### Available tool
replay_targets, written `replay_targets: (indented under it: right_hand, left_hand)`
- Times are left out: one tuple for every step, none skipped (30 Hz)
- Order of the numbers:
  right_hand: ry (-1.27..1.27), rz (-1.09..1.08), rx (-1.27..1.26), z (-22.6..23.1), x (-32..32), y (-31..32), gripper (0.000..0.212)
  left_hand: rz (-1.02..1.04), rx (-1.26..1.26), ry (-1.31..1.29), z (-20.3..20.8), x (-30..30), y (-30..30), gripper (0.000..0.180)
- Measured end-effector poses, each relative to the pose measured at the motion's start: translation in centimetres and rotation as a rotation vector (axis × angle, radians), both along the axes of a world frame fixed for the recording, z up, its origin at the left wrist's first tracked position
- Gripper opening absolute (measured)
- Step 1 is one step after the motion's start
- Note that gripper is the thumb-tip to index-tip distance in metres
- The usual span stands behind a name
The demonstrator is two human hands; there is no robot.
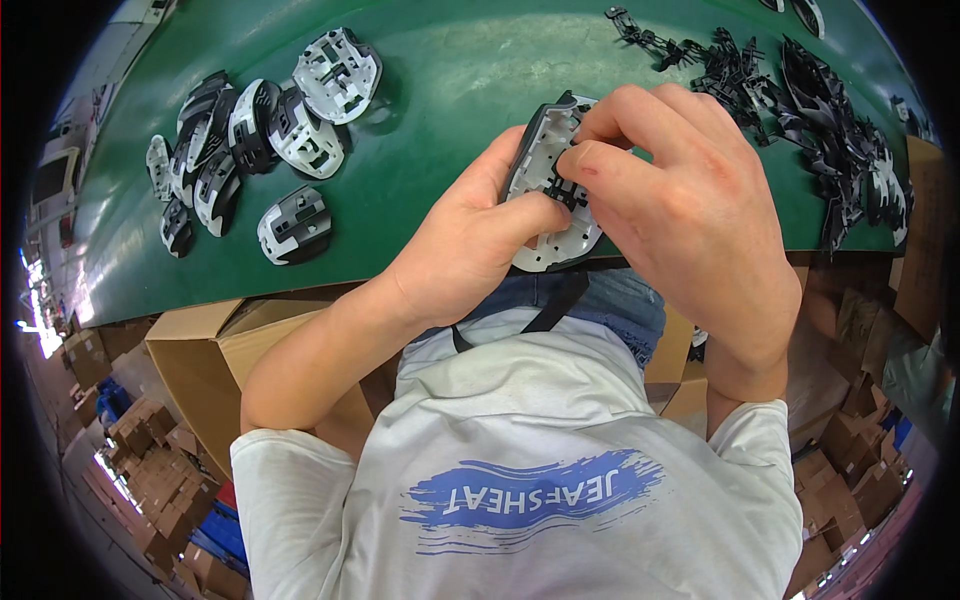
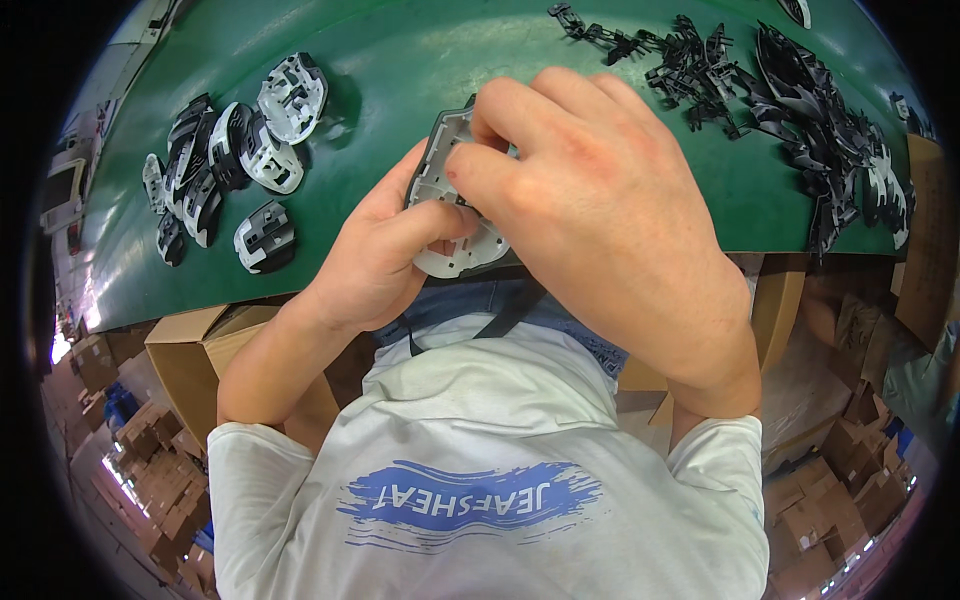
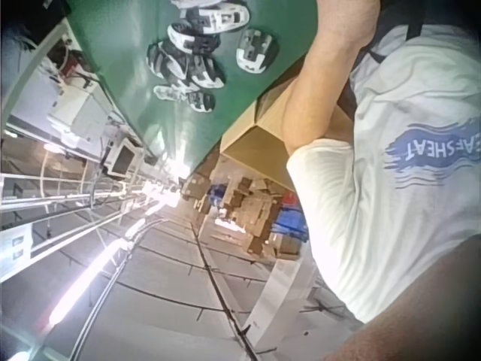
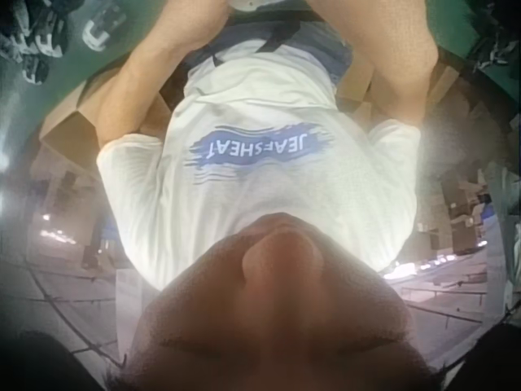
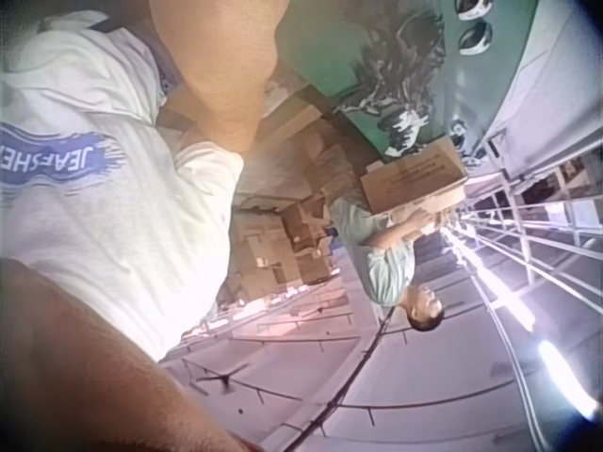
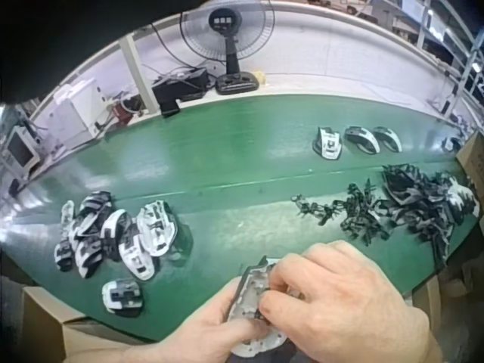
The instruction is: The person assembles computer mouse shells by fitting small plastic brackets and side covers onto each shell by hand, then places the assembled shells into a cardboard box.
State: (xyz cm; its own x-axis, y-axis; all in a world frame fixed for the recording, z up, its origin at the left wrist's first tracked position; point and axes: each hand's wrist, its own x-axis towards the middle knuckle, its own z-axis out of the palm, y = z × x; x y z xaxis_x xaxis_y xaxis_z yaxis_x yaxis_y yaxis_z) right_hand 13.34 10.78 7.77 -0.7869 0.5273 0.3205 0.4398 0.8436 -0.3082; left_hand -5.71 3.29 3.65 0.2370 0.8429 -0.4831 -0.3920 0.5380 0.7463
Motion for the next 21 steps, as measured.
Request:
replay_targets:
  right_hand:
    - [0.001,0.004,-0.002,-0.2,-0.1,0.0,0.027]
    - [0.043,0.013,-0.026,-0.6,-0.2,0.0,0.027]
    - [0.085,0.023,-0.050,-0.9,-0.3,0.1,0.026]
    - [0.083,0.022,-0.051,-1.2,-0.2,0.1,0.026]
    - [0.111,0.001,-0.049,-1.5,-0.1,0.1,0.025]
    - [0.139,-0.021,-0.047,-1.6,0.0,0.1,0.024]
    - [0.140,-0.019,-0.050,-1.6,0.1,0.1,0.024]
    - [0.142,-0.040,-0.045,-1.4,0.2,0.0,0.022]
    - [0.144,-0.062,-0.041,-1.4,0.3,0.0,0.020]
    - [0.146,-0.064,-0.042,-1.4,0.3,-0.2,0.020]
    - [0.142,-0.075,-0.026,-1.5,0.2,-0.4,0.020]
    - [0.139,-0.087,-0.010,-1.5,0.2,-0.5,0.020]
    - [0.139,-0.089,-0.011,-1.5,0.1,-0.6,0.020]
    - [0.120,-0.081,0.000,-1.5,0.1,-0.7,0.020]
    - [0.100,-0.072,0.012,-1.5,0.1,-0.7,0.020]
    - [0.099,-0.076,0.009,-1.5,0.2,-0.7,0.020]
    - [0.106,-0.057,0.016,-1.5,0.2,-0.6,0.020]
    - [0.113,-0.039,0.024,-1.5,0.2,-0.6,0.021]
    - [0.114,-0.039,0.024,-1.4,0.4,-0.5,0.021]
    - [0.114,-0.030,0.031,-1.4,0.6,-0.5,0.021]
    - [0.114,-0.020,0.037,-1.3,0.7,-0.4,0.021]
  left_hand:
    - [0.001,0.010,0.034,0.0,0.1,0.0,0.055]
    - [0.005,0.008,0.035,-0.2,0.3,-0.2,0.055]
    - [0.060,0.041,0.033,-0.4,0.7,-0.4,0.055]
    - [0.110,0.074,0.030,-0.5,0.9,-0.5,0.056]
    - [0.110,0.072,0.029,-0.4,0.6,-0.4,0.056]
    - [0.075,0.042,0.025,-0.2,0.1,-0.3,0.057]
    - [0.044,0.011,0.022,-0.1,-0.2,-0.3,0.059]
    - [0.045,0.008,0.023,0.1,-0.2,-0.3,0.059]
    - [0.073,0.015,0.014,0.2,0.0,-0.4,0.059]
    - [0.097,0.022,0.004,0.3,0.1,-0.4,0.059]
    - [0.094,0.021,0.005,0.2,-0.1,-0.4,0.059]
    - [0.060,0.043,0.012,-0.1,-0.3,-0.5,0.059]
    - [0.027,0.064,0.017,-0.3,-0.4,-0.6,0.060]
    - [0.024,0.064,0.017,-0.3,-0.2,-0.7,0.060]
    - [0.043,0.084,0.016,-0.3,0.3,-0.9,0.061]
    - [0.061,0.099,0.014,-0.3,0.5,-0.9,0.061]
    - [0.058,0.097,0.013,-0.3,0.6,-0.9,0.061]
    - [0.059,0.085,-0.005,-0.4,0.6,-0.9,0.062]
    - [0.063,0.077,-0.020,-0.3,0.6,-1.0,0.062]
    - [0.063,0.077,-0.019,-0.2,0.7,-1.0,0.062]
    - [0.067,0.085,-0.032,-0.1,0.8,-1.1,0.062]
